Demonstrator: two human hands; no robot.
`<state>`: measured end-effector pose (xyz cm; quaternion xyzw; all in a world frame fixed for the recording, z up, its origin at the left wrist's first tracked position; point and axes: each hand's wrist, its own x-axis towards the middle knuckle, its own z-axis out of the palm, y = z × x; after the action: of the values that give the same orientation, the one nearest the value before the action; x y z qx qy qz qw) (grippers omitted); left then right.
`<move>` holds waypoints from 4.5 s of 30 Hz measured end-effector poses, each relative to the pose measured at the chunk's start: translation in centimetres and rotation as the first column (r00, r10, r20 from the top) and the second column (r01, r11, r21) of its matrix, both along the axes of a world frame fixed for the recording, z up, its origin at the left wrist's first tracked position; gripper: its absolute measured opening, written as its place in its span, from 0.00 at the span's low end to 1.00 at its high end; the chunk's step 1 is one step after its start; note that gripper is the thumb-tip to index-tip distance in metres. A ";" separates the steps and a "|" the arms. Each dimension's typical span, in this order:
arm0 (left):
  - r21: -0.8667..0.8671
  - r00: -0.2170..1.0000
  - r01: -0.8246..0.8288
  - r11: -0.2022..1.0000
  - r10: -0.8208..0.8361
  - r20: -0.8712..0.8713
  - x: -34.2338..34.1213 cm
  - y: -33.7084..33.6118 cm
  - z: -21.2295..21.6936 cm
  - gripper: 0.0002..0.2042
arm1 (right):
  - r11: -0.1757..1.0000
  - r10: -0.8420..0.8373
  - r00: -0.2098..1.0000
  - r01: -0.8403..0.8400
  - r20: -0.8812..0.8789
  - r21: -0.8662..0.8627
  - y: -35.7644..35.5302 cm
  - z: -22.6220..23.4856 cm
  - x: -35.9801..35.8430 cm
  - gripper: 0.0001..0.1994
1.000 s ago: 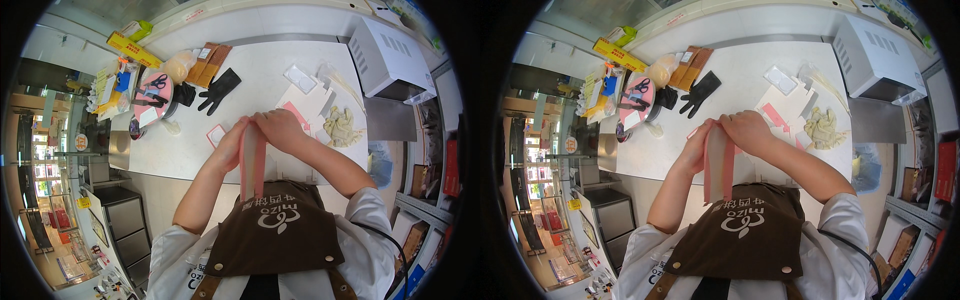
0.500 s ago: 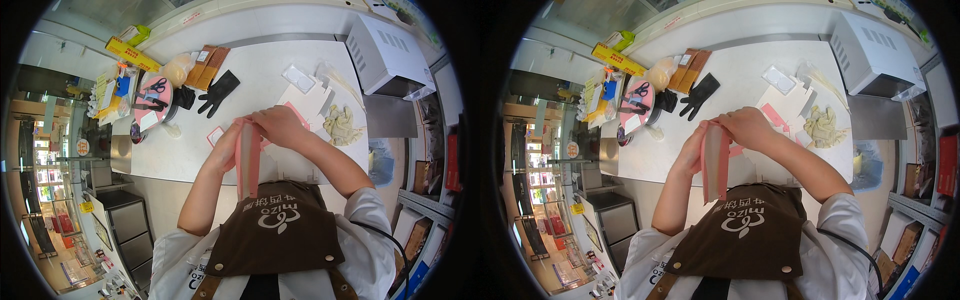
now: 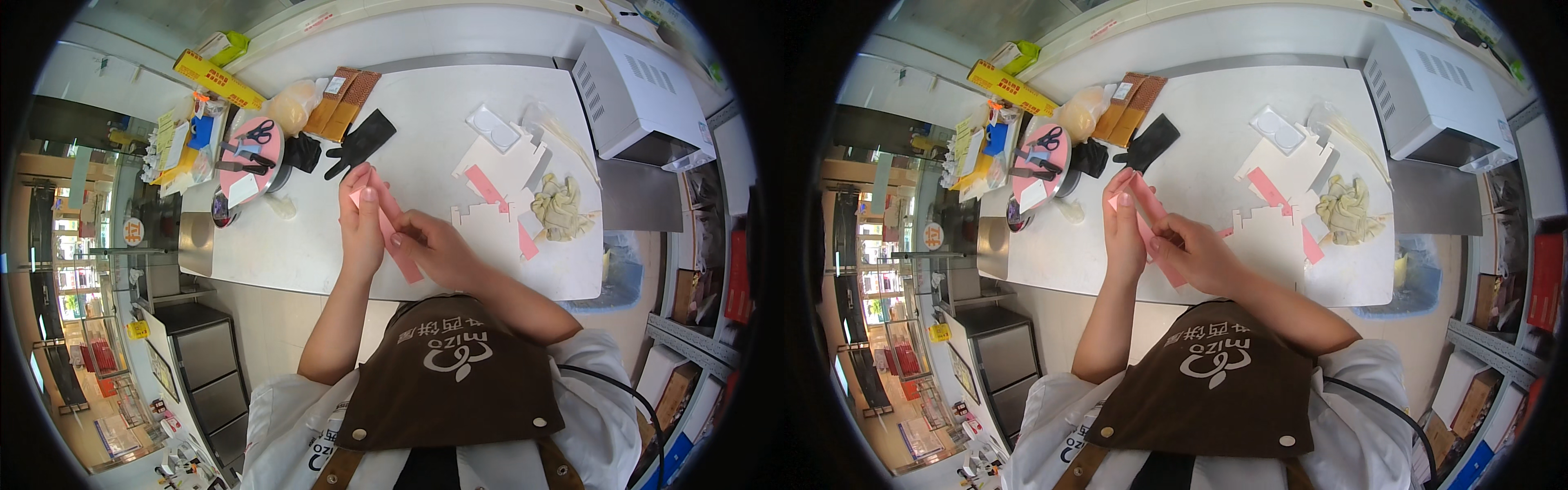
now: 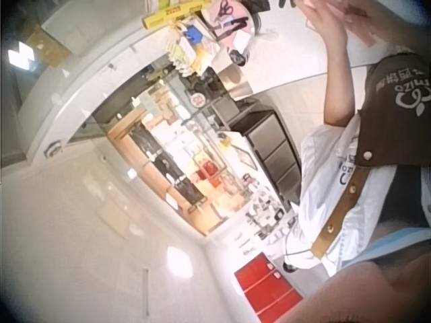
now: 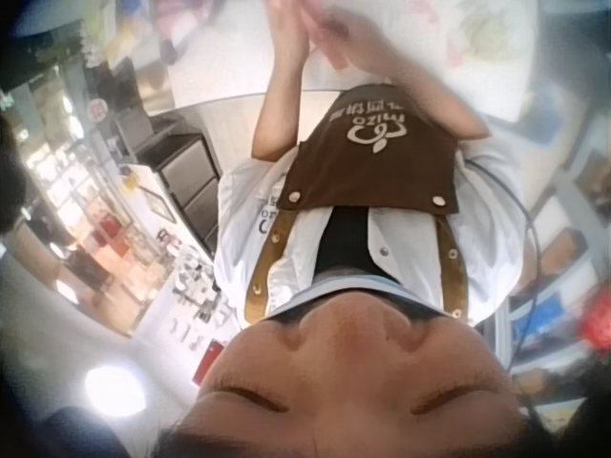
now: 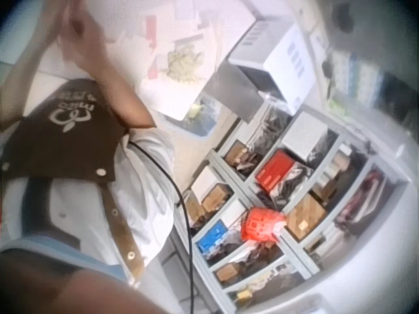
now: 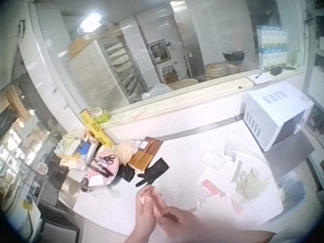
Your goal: The person wipes a countertop with a cloth, then folds and assembles multiple small white paper boxes with pink edges. They insert clear plastic inserts into the boxes and stack the finished units on the counter.
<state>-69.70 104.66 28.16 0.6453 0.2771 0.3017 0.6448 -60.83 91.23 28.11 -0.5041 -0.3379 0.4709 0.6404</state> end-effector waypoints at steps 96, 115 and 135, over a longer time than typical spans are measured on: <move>-0.039 0.949 0.044 0.998 -0.054 -0.312 -6.0 -5.6 -5.4 0.18 | 0.907 -0.231 0.876 0.351 0.423 -0.232 -4.6 -5.5 -0.4 0.22; 0.172 0.905 0.015 0.985 0.060 -0.421 -6.8 -4.7 -5.4 0.13 | 0.948 -0.181 0.498 0.317 0.848 0.016 -3.2 -7.8 -1.6 0.24; -0.247 0.983 0.106 0.963 -0.139 -0.119 -6.8 -4.9 -6.4 0.09 | 0.963 -0.242 0.958 0.256 0.153 -0.080 -4.3 -7.4 -0.5 0.06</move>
<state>-76.50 99.77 21.74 0.5976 0.3138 0.1812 0.7152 -61.33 86.88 20.75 -0.6060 -0.2927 0.3655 0.6430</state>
